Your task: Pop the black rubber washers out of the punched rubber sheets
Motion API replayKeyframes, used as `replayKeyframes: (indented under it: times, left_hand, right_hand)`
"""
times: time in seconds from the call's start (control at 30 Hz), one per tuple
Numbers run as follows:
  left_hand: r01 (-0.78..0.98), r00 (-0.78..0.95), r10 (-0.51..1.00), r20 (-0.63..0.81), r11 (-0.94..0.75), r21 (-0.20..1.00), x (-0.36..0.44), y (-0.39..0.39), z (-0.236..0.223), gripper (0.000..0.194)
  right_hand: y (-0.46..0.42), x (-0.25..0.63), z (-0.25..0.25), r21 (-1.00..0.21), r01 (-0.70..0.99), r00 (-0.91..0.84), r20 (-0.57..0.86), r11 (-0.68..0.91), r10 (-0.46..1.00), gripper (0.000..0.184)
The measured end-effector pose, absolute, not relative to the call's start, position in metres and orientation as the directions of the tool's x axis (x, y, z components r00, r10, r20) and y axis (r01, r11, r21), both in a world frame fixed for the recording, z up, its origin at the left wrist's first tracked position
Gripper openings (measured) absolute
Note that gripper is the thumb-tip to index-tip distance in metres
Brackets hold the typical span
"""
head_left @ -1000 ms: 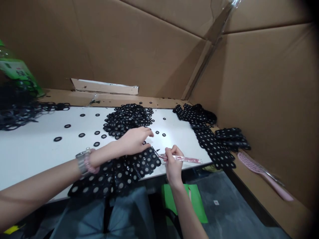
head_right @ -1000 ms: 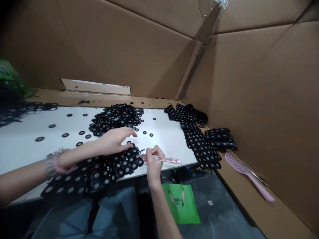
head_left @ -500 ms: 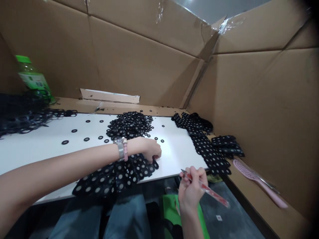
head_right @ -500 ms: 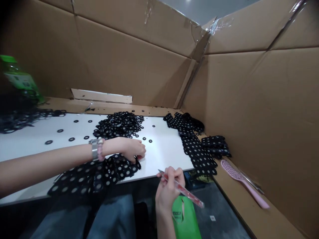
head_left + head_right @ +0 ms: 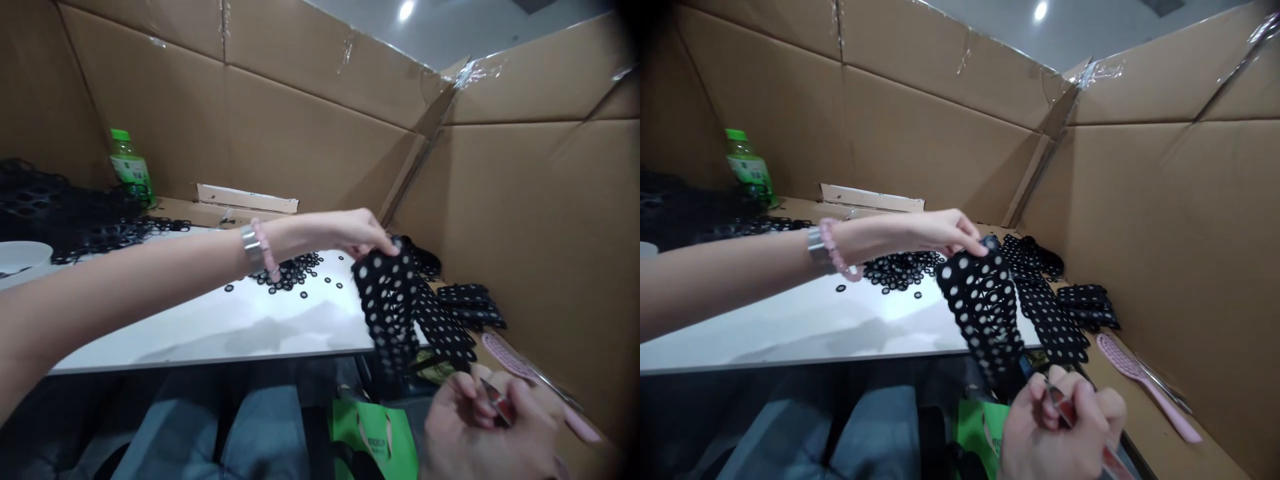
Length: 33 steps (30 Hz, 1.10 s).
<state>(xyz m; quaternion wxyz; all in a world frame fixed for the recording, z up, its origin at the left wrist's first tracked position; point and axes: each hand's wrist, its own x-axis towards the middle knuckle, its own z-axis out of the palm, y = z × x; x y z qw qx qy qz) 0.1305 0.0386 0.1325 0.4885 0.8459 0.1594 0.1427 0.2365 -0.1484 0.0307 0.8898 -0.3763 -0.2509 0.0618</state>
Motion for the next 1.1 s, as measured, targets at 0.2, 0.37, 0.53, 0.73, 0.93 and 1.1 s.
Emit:
replayKeyframes:
  times: [0.2, 0.37, 0.53, 0.73, 0.93, 1.1]
  left_hand:
    - [0.33, 0.736, 0.642, -0.214, -0.065, 0.942, 0.056, 0.045, 0.001, 0.034]
    - [0.414, 0.717, 0.637, -0.283, -0.063, 0.908, 0.008, 0.05, -0.058, 0.035]
    - [0.393, 0.756, 0.605, -0.25, -0.114, 0.912, -0.004, 0.058, -0.068, 0.032]
    - [0.38, 0.763, 0.591, -0.262, -0.083, 0.921, -0.004, 0.06, -0.064, 0.031]
    - [0.358, 0.731, 0.618, -0.29, 0.014, 0.934, -0.004, 0.058, -0.063, 0.03]
    - [0.329, 0.723, 0.63, -0.285, 0.049, 0.943, -0.004, 0.055, -0.065, 0.027]
  right_hand:
    - [-0.105, 0.205, 0.016, -0.736, -0.105, 0.78, 0.357, 0.669, 0.515, 0.032]
    - [-0.037, 0.165, -0.03, -0.926, -0.18, 0.446, 0.224, 0.332, 0.866, 0.033]
    - [-0.004, 0.149, -0.073, -0.985, -0.099, 0.295, 0.108, 0.143, 0.949, 0.033]
    - [-0.009, 0.154, -0.076, -0.976, 0.162, 0.232, 0.184, 0.148, 0.955, 0.03]
    - [-0.009, 0.154, -0.075, -0.972, 0.196, 0.246, 0.179, 0.132, 0.953, 0.026]
    - [-0.009, 0.152, -0.074, -0.951, 0.277, 0.224, 0.2, 0.134, 0.954, 0.025]
